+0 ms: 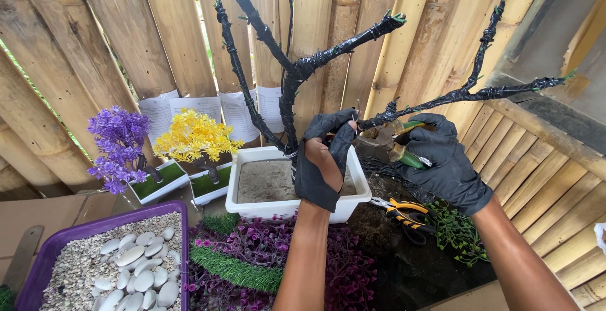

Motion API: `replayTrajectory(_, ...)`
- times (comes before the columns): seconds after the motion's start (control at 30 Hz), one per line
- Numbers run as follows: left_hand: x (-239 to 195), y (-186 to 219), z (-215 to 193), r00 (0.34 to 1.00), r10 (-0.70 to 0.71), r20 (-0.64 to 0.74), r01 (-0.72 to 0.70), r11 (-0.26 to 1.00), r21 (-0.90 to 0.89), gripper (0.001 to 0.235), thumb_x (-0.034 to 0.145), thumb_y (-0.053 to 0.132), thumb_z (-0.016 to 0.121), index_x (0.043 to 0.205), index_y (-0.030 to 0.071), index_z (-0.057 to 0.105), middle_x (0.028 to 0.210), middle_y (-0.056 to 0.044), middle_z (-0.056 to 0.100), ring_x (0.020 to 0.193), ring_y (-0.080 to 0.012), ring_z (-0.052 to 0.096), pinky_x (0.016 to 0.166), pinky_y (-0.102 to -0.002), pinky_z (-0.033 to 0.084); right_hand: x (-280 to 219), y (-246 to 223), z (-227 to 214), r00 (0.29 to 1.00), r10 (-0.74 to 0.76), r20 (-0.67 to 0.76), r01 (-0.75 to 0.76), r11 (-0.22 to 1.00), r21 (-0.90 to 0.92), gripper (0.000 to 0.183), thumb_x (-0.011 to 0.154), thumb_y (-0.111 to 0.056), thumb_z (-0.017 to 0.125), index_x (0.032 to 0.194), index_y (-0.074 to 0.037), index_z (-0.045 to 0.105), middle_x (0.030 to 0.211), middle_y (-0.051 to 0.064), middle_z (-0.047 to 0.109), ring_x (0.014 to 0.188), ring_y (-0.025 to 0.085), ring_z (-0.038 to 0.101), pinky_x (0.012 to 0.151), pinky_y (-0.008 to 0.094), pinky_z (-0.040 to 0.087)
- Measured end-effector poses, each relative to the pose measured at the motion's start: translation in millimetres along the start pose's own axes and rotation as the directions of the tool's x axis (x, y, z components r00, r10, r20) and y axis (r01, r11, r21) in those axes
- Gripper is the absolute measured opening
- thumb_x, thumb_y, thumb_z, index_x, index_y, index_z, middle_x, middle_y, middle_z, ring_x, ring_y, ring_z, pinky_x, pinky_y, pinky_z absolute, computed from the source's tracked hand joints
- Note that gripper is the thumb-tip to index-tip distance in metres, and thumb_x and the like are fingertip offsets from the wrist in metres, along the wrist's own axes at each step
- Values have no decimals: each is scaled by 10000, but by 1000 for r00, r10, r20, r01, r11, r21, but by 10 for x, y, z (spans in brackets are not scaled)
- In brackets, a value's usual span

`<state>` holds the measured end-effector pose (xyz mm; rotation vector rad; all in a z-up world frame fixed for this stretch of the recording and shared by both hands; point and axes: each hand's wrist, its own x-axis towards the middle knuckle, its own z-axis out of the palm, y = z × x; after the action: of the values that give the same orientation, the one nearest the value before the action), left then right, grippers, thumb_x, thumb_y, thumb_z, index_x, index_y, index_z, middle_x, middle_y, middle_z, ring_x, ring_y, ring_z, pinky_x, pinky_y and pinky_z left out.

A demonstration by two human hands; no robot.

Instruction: The person wraps a thin wire around a branch of a small artificial bonsai tree, then uses pliers to twist and secure the wire. The person continues to wrap and adjust the wire along the branch to hold it in place.

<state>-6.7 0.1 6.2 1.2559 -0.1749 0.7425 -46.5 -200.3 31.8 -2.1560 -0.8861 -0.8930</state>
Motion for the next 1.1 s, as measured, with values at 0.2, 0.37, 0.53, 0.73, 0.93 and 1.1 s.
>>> replayTrajectory(0.2, -67, 93, -53, 1000, -14, -20, 14, 1000, 8, 310, 833, 459, 946, 1030, 224, 902, 852, -136, 838, 799, -353, 807, 817, -464, 675, -97, 86, 48, 999, -43, -3, 42, 991, -131, 510, 677, -476, 907, 1108, -221, 811, 1336, 148, 689, 1297, 446, 569, 1161, 583, 384)
replayTrajectory(0.37, -69, 225, -33, 1000, -22, -17, 22, 1000, 15, 315, 832, 459, 939, 1034, 219, 901, 855, -164, 839, 796, -395, 808, 786, -496, 685, -140, 186, 123, 998, -50, -34, 45, 990, -137, 515, 670, -480, 919, 1101, -220, 809, 1320, 142, 695, 1272, 442, 577, 1159, 572, 390)
replayTrajectory(0.53, -44, 306, -153, 999, -5, 45, 5, 1000, 6, 372, 886, 483, 889, 1124, 197, 887, 893, -214, 831, 814, -460, 798, 782, -555, 681, -218, 217, 183, 999, -30, -35, 24, 989, -145, 516, 654, -473, 941, 1080, -211, 814, 1253, 150, 715, 1206, 449, 601, 1130, 592, 407)
replayTrajectory(0.73, -20, 340, -194, 996, -19, 86, 24, 998, -58, 355, 924, 457, 876, 1179, 211, 860, 929, -207, 831, 886, -479, 804, 817, -628, 663, -50, -344, 122, 998, 24, -60, -25, 999, -26, 490, 824, -318, 833, 1173, 12, 734, 1223, 355, 640, 1197, 607, 503, 1161, 649, 341)
replayTrajectory(0.93, -23, 346, -140, 990, -135, 45, 132, 990, 59, 318, 986, 347, 818, 1181, 100, 863, 1014, -240, 817, 1020, -379, 766, 1110, -534, 601, -113, -47, 159, 999, 54, -5, -54, 998, -19, 549, 619, -402, 961, 1100, -184, 810, 1294, 140, 708, 1202, 412, 628, 1131, 581, 420)
replayTrajectory(1.1, 22, 59, -121, 999, -13, 45, 15, 998, -54, 302, 854, 439, 944, 1093, 267, 878, 941, -139, 851, 910, -441, 821, 844, -638, 681, -143, -100, 193, 996, 82, -43, -78, 993, 91, 614, 618, -347, 969, 1158, -126, 778, 1321, 208, 675, 1226, 470, 600, 1126, 643, 405)
